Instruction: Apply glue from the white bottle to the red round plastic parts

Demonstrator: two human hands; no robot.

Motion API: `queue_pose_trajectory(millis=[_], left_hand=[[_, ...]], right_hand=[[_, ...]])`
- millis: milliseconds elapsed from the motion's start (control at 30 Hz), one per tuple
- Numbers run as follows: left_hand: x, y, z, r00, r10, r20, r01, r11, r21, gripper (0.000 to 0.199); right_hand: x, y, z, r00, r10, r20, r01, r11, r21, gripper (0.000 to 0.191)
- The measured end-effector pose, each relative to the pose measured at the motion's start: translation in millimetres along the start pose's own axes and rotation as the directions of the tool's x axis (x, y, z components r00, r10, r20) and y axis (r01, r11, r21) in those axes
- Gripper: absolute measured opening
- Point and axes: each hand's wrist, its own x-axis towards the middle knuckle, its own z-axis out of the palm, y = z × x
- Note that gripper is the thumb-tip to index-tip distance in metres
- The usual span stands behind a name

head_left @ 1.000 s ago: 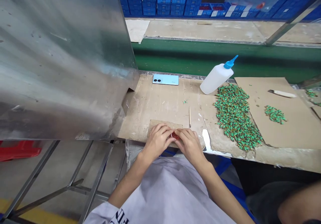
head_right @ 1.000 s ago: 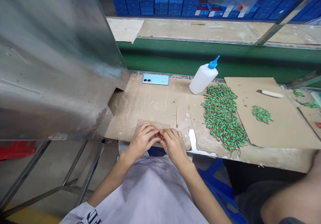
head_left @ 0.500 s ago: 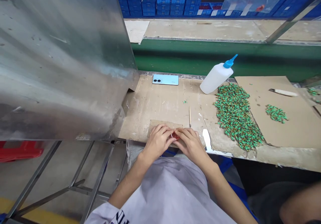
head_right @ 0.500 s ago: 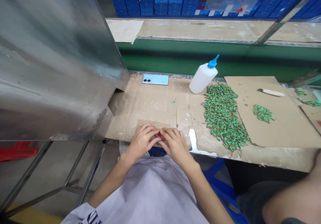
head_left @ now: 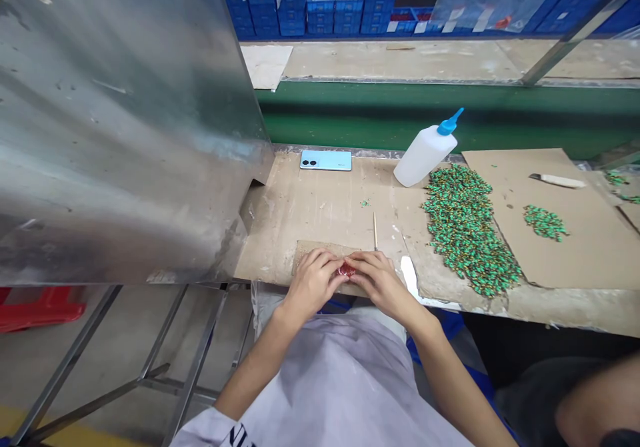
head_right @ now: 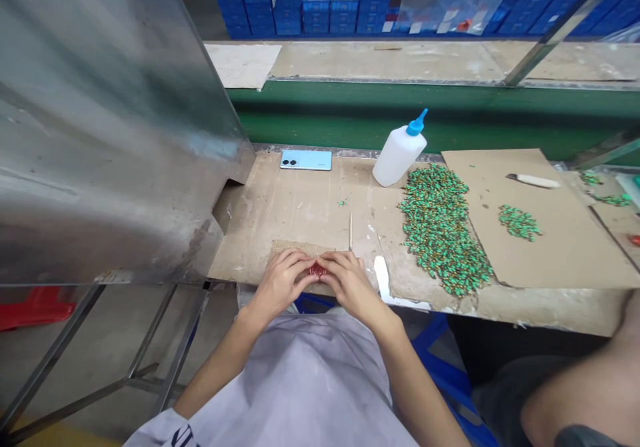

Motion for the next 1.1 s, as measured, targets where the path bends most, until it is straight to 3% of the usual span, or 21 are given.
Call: queue_pose_trajectory(millis=[1100], left_hand=[[2.0,1.0,-1.6,0.999,-0.011,0.046,0.011,1.000,-0.005,0.025]], right_hand=[[2.7,-4.9,-6.8,0.999,-0.020,0.030,0.021,0.999,-0.044,0.032]])
